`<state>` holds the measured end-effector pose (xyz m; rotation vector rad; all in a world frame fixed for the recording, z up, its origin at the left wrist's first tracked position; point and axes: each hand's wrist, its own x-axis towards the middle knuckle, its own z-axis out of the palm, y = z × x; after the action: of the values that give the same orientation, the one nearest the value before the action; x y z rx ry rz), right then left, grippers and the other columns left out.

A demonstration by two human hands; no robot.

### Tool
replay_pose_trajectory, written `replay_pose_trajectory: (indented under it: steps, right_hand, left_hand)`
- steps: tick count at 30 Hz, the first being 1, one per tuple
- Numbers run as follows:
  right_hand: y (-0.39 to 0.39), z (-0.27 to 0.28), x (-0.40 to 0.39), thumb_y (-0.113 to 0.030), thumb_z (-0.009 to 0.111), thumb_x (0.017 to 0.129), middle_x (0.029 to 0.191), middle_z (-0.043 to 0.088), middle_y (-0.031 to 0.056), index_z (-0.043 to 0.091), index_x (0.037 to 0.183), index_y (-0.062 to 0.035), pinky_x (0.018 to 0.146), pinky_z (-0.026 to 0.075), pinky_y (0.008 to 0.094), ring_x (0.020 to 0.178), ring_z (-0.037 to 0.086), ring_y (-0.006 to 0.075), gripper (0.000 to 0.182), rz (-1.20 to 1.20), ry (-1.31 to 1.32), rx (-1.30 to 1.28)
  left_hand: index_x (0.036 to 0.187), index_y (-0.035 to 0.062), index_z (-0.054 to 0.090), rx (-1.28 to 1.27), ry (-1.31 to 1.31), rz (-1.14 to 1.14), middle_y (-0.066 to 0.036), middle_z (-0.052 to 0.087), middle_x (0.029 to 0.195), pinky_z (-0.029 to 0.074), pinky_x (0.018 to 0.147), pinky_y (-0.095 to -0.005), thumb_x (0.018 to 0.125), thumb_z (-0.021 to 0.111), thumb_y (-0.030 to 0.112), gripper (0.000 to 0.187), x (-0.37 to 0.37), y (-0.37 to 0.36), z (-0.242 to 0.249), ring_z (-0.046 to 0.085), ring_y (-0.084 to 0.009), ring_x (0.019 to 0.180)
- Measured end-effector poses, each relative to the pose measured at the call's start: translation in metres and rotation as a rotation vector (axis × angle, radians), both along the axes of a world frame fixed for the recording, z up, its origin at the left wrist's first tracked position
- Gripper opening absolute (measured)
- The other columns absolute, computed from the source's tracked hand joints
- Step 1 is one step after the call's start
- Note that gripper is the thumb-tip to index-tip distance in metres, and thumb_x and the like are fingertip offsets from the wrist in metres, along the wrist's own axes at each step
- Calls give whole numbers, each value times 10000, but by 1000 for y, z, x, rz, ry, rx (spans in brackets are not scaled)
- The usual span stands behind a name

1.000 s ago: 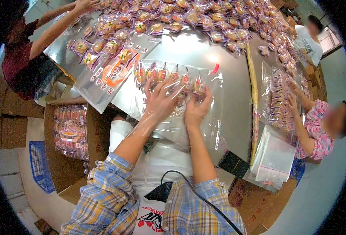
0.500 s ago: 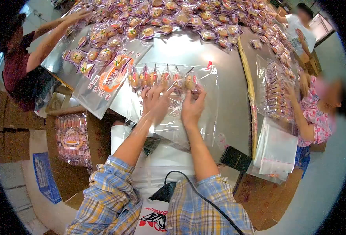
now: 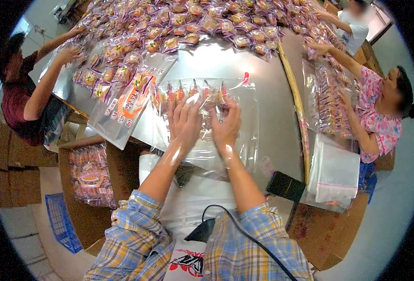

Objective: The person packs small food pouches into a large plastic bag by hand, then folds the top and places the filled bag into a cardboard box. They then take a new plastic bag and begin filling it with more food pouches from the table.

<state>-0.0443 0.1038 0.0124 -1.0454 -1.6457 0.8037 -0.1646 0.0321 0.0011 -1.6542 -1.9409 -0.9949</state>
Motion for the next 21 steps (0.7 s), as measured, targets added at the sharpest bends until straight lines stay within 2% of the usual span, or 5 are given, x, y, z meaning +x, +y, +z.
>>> replay_pose_trajectory:
  steps: [2, 10, 13, 18, 21]
  right_hand:
    - [11, -24, -1, -205, 786, 915, 1271, 636, 203, 598, 1291, -16, 950, 547, 420, 1097, 664, 345, 461, -43, 25, 2]
    - [9, -16, 4, -166, 759, 935, 1269, 674, 181, 607, 1292, -12, 938, 570, 399, 1042, 700, 333, 418, 0, -58, 98]
    - [6, -15, 6, -105, 724, 940, 1270, 677, 180, 602, 1323, -21, 961, 563, 403, 1050, 703, 333, 411, 24, -61, 102]
    - [5, -26, 2, -31, 675, 935, 1330, 638, 220, 535, 1431, -27, 1017, 533, 416, 1090, 694, 350, 515, 0, 63, 16]
    - [9, -29, 4, -54, 704, 926, 1354, 615, 254, 483, 1465, -6, 1038, 518, 427, 1151, 678, 363, 585, -71, -137, 200]
  left_hand:
    - [1401, 177, 628, -33, 31, 32, -94, 623, 1377, 235, 1243, -547, 860, 759, 120, 559, -1, -1, 1, 494, -292, 1389]
    - [1386, 263, 661, -78, -59, 20, -84, 618, 1390, 228, 1220, -611, 852, 737, 144, 552, 0, -1, -4, 521, -294, 1347]
    - [1385, 281, 672, -55, 143, 61, -57, 614, 1415, 144, 1243, -576, 866, 781, 275, 530, -2, 1, -2, 446, -247, 1423]
    - [1377, 256, 671, -42, 53, 3, -72, 613, 1403, 215, 1206, -629, 828, 780, 212, 562, 2, -1, 8, 488, -265, 1382]
    - [1416, 260, 636, -8, 26, -42, -82, 621, 1364, 237, 1194, -642, 816, 768, 171, 621, 3, -4, 8, 502, -280, 1368]
